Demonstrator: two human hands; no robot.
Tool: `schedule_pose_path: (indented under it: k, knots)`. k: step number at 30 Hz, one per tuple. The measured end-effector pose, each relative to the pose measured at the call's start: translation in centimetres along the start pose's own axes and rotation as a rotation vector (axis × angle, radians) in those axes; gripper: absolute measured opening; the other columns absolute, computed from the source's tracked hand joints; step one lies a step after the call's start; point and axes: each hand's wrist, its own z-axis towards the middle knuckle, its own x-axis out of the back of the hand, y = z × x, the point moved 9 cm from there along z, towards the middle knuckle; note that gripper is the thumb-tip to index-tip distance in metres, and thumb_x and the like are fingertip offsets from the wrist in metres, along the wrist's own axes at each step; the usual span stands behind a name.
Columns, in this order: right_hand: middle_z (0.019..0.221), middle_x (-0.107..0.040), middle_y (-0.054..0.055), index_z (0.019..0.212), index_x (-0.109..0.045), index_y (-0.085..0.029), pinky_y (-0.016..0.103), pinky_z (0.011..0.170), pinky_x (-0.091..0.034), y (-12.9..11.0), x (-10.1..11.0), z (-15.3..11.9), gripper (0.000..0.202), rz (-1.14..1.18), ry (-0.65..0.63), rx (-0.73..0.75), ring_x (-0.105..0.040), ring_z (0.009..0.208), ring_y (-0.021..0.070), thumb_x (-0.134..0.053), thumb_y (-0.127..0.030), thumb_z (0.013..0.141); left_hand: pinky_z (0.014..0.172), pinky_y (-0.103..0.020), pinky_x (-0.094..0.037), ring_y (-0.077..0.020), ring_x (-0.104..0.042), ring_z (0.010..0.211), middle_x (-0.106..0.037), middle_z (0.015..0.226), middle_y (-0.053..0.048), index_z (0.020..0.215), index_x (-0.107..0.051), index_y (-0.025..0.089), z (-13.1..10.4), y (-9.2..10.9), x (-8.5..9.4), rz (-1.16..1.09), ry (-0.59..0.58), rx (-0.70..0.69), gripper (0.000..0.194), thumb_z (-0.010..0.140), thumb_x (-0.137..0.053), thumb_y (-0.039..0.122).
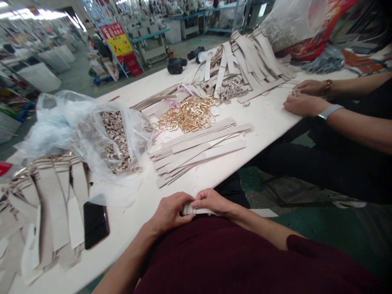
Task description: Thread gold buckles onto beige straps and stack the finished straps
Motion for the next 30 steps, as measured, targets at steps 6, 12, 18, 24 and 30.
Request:
schedule_pose_path:
  k: [6,12,18,24,30]
  knots:
    - [0.052,-0.055,-0.005,0.063,-0.059,-0.012,0.018,0.046,-0.03,0.3,-0.4,0.3,0.042,-0.037,-0.005,0.044,-0.042,0.048,0.0054,-0.08,-0.046,0.052,0.07,-0.025,-0.044,-0.0155,-0.057,0.079,-0.063,0.091,-0.002,0.099,-0.061,0.023,-0.7,-0.6,0.8,0.013,0.015,-0.017,0.028,0.075,-0.063,0.037]
    - [0.051,-0.05,-0.004,0.067,-0.059,-0.014,0.02,0.042,-0.028,-2.6,-0.3,-1.3,0.043,-0.307,0.092,0.095,-0.039,0.045,0.0077,-0.064,-0.057,0.068,0.088,-0.033,-0.045,-0.0238,-0.055,0.104,-0.059,0.115,-0.011,0.111,-0.06,0.022,-3.4,-0.8,3.7,-0.145,0.35,0.005,0.052,0.067,-0.071,0.046]
    - [0.069,-0.064,0.003,0.076,-0.064,-0.017,0.023,0.059,-0.045,-9.5,-3.3,0.2,0.04,-0.506,0.163,0.41,-0.057,0.066,0.0166,-0.057,-0.057,0.074,0.061,-0.026,-0.048,-0.0198,-0.061,0.083,-0.066,0.09,-0.008,0.1,-0.067,0.016,-4.6,-4.5,0.5,-0.969,0.546,0.358,0.033,0.08,-0.058,0.04]
    - [0.079,-0.068,0.002,0.103,-0.063,-0.02,0.026,0.065,-0.049,-8.2,-10.7,1.6,0.04,-0.675,-0.145,0.447,-0.06,0.065,0.0171,-0.052,-0.051,0.081,0.071,-0.027,-0.051,-0.017,-0.064,0.08,-0.068,0.086,-0.008,0.096,-0.063,0.013,-9.7,-8.0,3.9,-1.531,1.232,0.28,0.031,0.08,-0.061,0.039]
    - [0.079,-0.067,0.004,0.096,-0.065,-0.019,0.027,0.068,-0.05,-3.5,-7.1,3.8,0.041,-0.694,-0.084,0.339,-0.061,0.072,0.0193,-0.053,-0.053,0.077,0.045,-0.015,-0.04,-0.0049,-0.051,0.049,-0.056,0.063,0.004,0.091,-0.06,0.015,-23.1,-13.2,14.1,-1.331,1.514,0.34,0.027,0.075,-0.066,0.036]
